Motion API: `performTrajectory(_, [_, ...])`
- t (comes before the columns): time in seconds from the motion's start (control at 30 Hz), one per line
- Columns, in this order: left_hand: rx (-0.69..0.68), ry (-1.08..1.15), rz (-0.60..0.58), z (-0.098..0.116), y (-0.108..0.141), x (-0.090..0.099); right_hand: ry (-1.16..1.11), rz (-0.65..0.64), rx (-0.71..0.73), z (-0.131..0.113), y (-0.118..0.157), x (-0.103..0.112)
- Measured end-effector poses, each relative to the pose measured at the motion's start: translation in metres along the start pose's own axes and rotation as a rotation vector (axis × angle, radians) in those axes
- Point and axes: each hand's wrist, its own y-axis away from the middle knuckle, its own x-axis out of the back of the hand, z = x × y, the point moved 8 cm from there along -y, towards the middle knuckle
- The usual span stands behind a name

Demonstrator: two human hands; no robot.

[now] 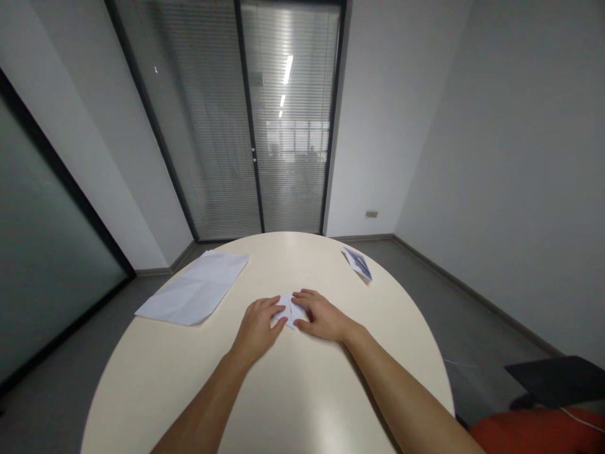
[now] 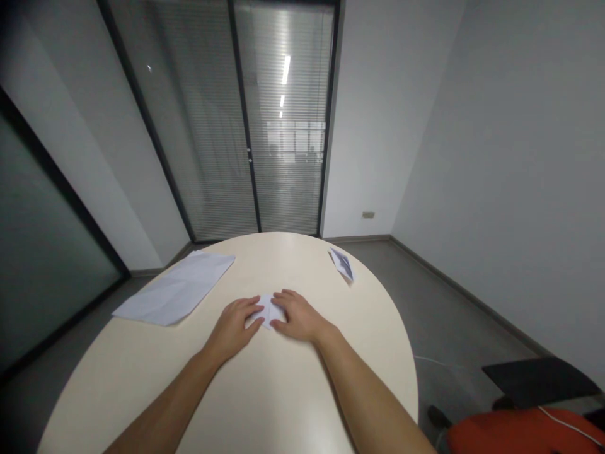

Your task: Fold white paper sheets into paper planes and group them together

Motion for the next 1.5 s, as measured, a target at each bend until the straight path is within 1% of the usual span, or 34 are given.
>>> performTrajectory(0.17, [-0.05, -0.041, -0.021, 0.004, 0.0, -0.002, 0.026, -0.025, 0.047, -0.009, -0.002, 0.002])
performTrajectory(0.4, [-0.059, -0.08, -0.059, 0.011, 0.001, -0.001, 0.049, -0.024, 0.063, -0.011, -0.001, 0.0])
performTrajectory(0.53, [-0.046, -0.088, -0.078, 0.014, 0.001, -0.002, 0.074, -0.035, 0.046, -0.008, -0.001, -0.001])
performTrajectory(0.83, [0.001, -0.08, -0.065, 0.014, 0.0, -0.004, 0.063, -0.027, 0.04, -0.01, -0.002, 0.001])
performTrajectory(0.97, [0.013, -0.047, -0.04, 0.012, 0.001, -0.005, 0.052, -0.002, 0.042, -0.009, -0.003, -0.001])
performTrajectory(1.13, [0.002, 0.0, -0.014, 0.008, 0.001, -0.006, 0.053, 0.045, -0.003, -0.002, -0.004, -0.005])
performTrajectory(1.37, [-0.017, 0.002, -0.021, 0.009, 0.001, -0.006, 0.046, 0.055, -0.033, -0.004, -0.004, -0.004])
performTrajectory(1.5, [-0.015, -0.002, -0.025, 0.01, 0.001, -0.004, 0.03, 0.097, -0.02, -0.005, -0.006, -0.002])
